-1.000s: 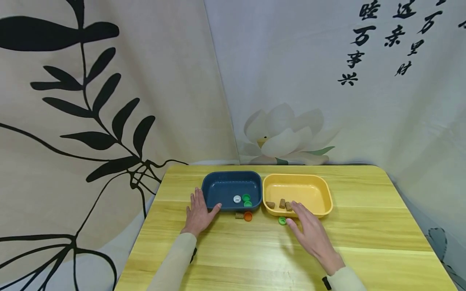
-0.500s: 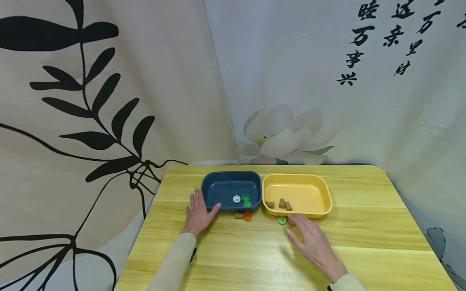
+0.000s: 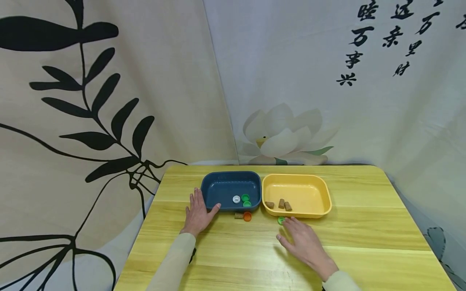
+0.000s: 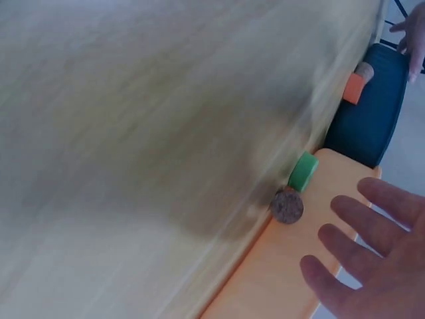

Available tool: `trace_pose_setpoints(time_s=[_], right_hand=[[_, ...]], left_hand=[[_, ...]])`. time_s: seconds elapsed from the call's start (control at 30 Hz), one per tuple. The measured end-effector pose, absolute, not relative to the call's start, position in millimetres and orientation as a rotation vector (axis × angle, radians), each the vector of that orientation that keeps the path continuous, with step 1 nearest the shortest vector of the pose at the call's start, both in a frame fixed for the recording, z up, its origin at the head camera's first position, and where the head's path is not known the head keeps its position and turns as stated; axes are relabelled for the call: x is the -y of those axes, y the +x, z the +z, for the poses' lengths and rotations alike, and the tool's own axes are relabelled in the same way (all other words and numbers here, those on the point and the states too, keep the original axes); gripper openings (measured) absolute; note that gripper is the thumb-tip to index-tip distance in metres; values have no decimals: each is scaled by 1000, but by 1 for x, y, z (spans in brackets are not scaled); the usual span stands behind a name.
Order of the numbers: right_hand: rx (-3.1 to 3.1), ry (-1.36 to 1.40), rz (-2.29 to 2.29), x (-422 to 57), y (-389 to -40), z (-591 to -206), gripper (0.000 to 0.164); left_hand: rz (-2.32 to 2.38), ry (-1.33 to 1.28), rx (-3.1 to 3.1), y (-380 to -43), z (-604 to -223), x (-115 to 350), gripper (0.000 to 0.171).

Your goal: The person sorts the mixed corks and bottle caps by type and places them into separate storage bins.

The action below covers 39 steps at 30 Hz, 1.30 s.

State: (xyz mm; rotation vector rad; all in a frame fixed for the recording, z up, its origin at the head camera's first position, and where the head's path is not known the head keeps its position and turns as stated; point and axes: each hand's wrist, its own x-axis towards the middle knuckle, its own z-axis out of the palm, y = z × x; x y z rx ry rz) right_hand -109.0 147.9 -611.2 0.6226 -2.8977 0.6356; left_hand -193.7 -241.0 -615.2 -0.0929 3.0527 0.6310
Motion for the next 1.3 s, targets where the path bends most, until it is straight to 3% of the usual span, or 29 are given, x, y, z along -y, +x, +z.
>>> trace_pose_setpoints(time_s=[0.97,1.3], right_hand=[[2859,827,541,-127,-103,-624,51],[2849,700,536,-125,-108,-625,68]], left_hand=[[681,-77,-3085,-192,-613,240,111],[643,-84,-3050,-191,-611,239,113]])
